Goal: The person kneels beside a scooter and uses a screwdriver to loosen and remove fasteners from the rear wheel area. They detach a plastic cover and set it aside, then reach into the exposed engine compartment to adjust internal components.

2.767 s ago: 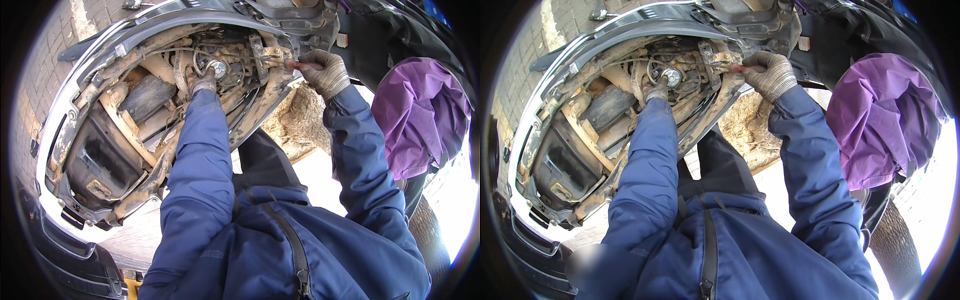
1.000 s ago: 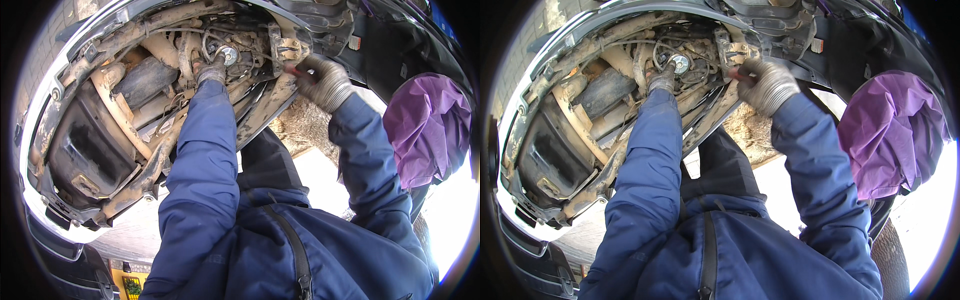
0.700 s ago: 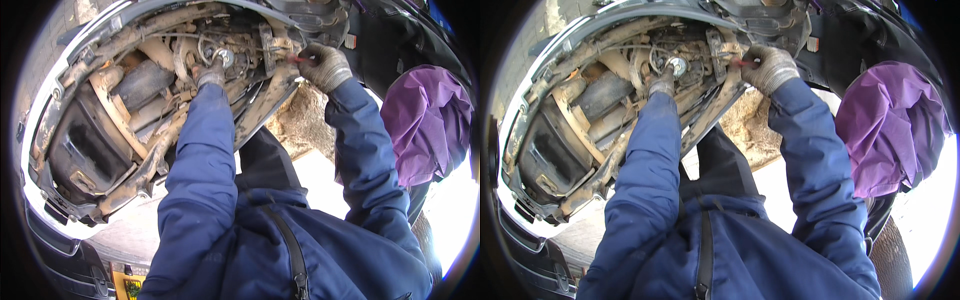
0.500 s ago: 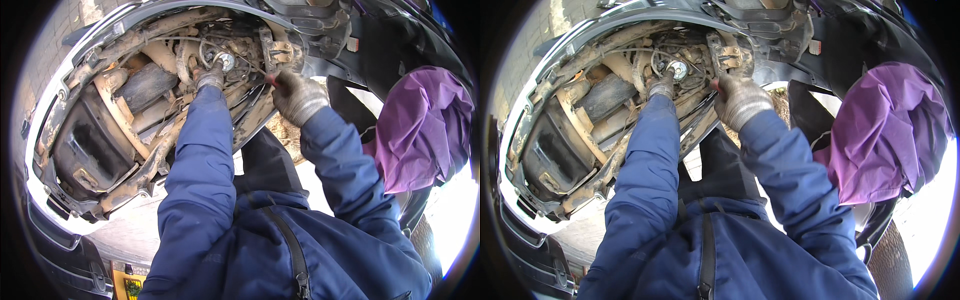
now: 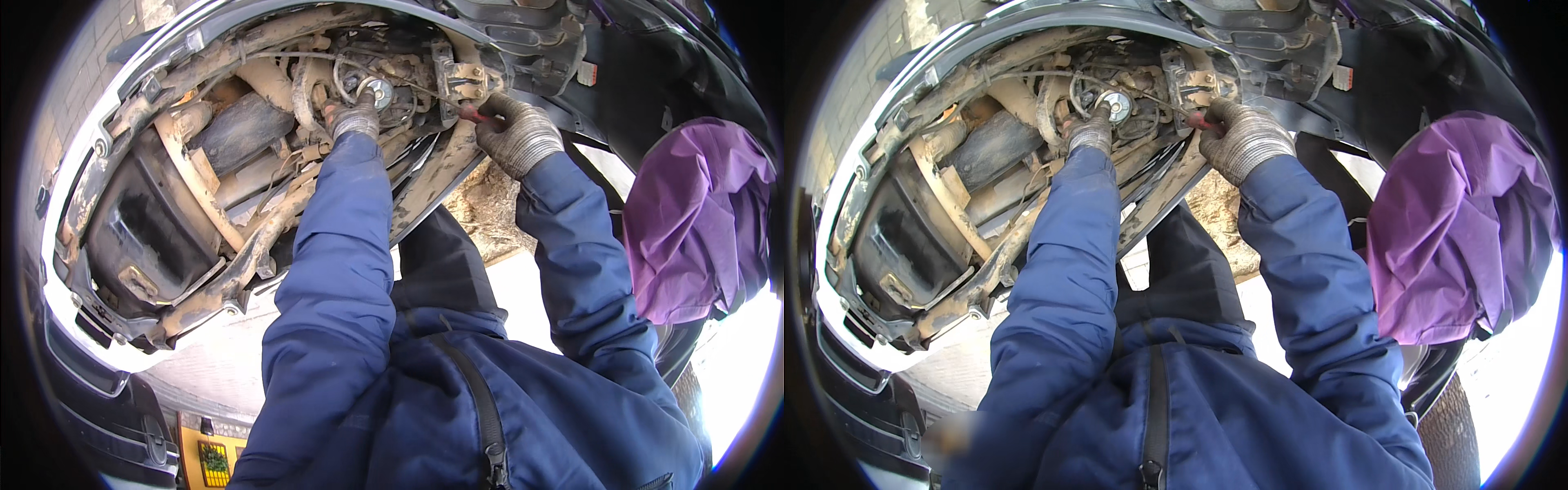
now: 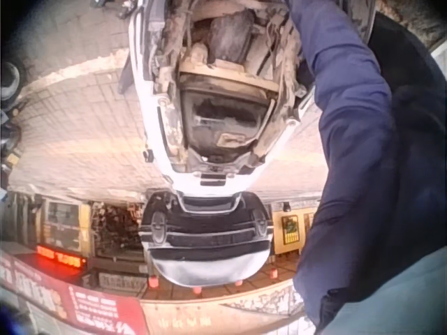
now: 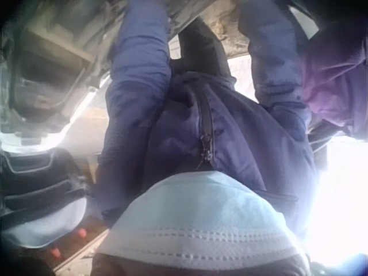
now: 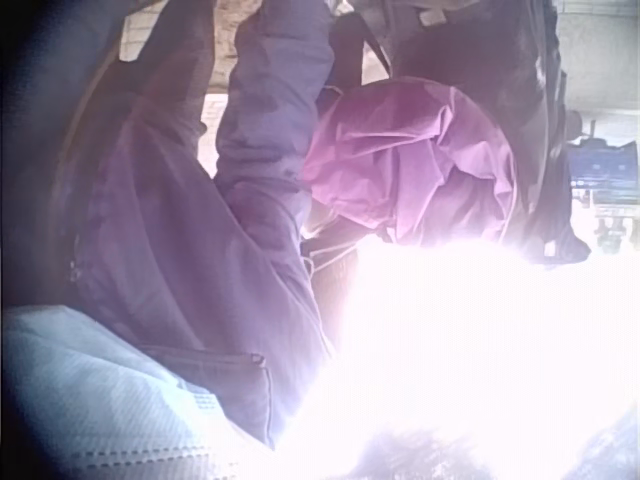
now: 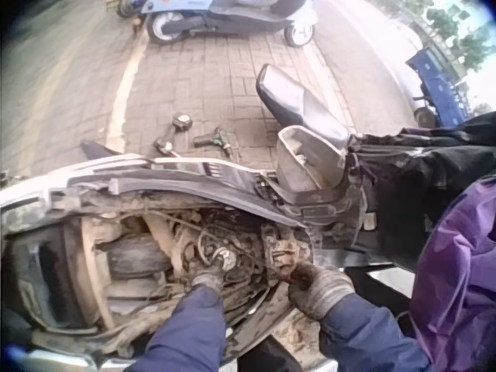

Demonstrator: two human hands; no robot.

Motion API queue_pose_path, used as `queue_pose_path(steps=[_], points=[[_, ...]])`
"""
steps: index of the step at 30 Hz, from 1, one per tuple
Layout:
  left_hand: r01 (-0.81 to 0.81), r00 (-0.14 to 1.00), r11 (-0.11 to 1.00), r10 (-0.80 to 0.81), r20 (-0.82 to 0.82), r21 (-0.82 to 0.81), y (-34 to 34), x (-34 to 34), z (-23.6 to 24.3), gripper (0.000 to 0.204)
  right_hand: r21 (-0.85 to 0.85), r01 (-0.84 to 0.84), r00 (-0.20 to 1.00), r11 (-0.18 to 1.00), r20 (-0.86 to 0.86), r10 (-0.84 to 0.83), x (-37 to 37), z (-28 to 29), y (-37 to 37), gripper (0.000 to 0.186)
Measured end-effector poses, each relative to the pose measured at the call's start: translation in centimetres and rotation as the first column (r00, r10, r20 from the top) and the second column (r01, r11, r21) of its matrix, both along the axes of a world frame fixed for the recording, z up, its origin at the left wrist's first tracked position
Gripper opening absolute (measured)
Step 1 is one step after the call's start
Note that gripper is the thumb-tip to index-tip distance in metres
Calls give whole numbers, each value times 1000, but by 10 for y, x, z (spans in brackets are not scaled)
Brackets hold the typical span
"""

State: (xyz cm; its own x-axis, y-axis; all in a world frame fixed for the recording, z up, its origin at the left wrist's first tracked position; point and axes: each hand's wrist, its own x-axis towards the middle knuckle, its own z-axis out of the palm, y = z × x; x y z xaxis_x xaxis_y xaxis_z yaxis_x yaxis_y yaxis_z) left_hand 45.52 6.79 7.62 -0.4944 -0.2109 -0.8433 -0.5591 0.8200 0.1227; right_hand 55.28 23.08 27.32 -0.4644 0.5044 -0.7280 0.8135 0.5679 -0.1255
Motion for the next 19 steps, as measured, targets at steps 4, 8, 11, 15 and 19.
queue_pose_path(steps=[4,8,11,15,19], points=[[78,997,997,-79,-28,-26,-3,3,-6,97,-50,13,998,999,-62,-16,3,-3,2,24],[35,997,999,-36,62,21,-8,-13,-13,100,-36,-44,981,998,-188,37,6,-2,-30,31],[5,997,996,-12,73,91,-19,-11,-23,107,-86,-113,989,990,-106,104,3,8,-52,29],[3,988,977,-36,151,212,-24,-17,-34,110,-142,-68,998,988,-7,67,-12,10,-82,36],[16,988,974,-50,145,226,-32,-26,-48,110,-136,44,998,990,50,-37,-12,-3,-115,45]])
